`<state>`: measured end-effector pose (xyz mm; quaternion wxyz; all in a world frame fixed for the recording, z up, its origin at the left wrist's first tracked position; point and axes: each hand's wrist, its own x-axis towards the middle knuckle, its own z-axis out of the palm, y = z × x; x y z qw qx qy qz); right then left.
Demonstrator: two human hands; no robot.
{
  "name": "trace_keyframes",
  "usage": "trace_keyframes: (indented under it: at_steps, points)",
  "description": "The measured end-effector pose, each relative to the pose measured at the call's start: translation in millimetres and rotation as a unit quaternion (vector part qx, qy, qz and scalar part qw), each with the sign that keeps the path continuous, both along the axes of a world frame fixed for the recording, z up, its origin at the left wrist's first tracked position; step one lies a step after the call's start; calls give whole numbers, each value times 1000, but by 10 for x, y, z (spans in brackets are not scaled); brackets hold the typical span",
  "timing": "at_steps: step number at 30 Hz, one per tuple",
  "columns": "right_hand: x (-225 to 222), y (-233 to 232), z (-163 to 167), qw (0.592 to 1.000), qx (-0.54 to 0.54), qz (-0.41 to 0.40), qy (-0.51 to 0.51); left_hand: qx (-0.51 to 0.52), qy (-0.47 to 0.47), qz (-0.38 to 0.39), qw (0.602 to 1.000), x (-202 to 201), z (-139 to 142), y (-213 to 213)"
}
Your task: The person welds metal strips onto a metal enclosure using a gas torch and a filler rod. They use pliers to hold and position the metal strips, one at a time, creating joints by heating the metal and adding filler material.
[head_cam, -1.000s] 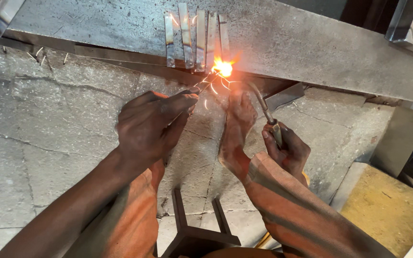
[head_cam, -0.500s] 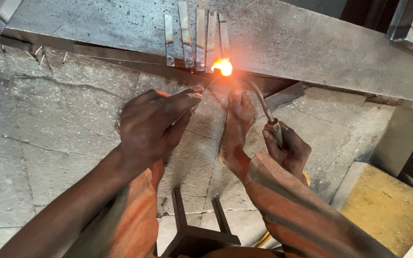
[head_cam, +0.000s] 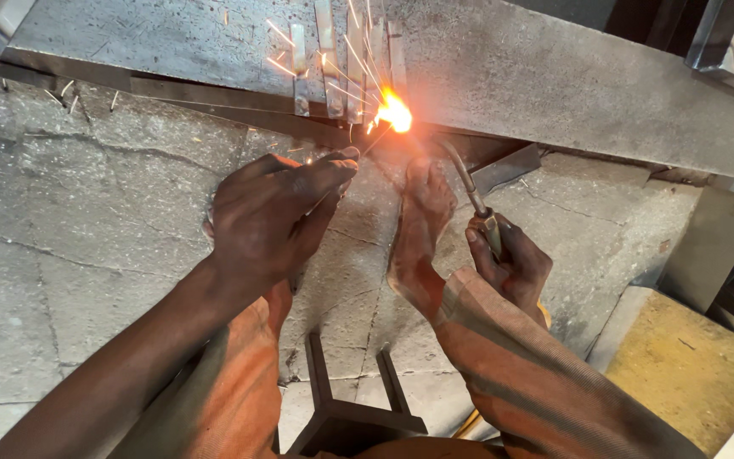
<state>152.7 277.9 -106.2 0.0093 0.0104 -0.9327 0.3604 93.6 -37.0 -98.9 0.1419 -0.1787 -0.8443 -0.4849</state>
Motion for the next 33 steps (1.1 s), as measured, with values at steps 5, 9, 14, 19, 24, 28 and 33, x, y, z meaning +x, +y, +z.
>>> trace_keyframes:
  at_steps: [5, 9, 14, 19, 24, 28, 33]
  points:
    - [8, 24, -22, 1000, 0, 2, 10, 3, -3, -4, 1000, 0, -13, 14]
    - [16, 34, -48, 1000, -13, -1, 12, -2, 1, -10, 1000, -6, -15, 10]
    - [10, 64, -61, 1000, -12, -6, 5, -5, -5, -14, 1000, -37, -5, 35]
    - [-2, 101, -88, 1000, -26, 1, 18, -9, -8, -16, 1000, -61, 7, 59]
    - [-8, 123, -104, 1000, -16, 3, 9, 2, -8, -11, 1000, -64, 11, 62]
    - [-8, 131, -103, 1000, -5, 8, 20, -7, 1, -8, 1000, -69, 0, 45]
    - [1, 152, -109, 1000, -20, -4, -3, 24, -4, 16, 1000, -27, -26, 34]
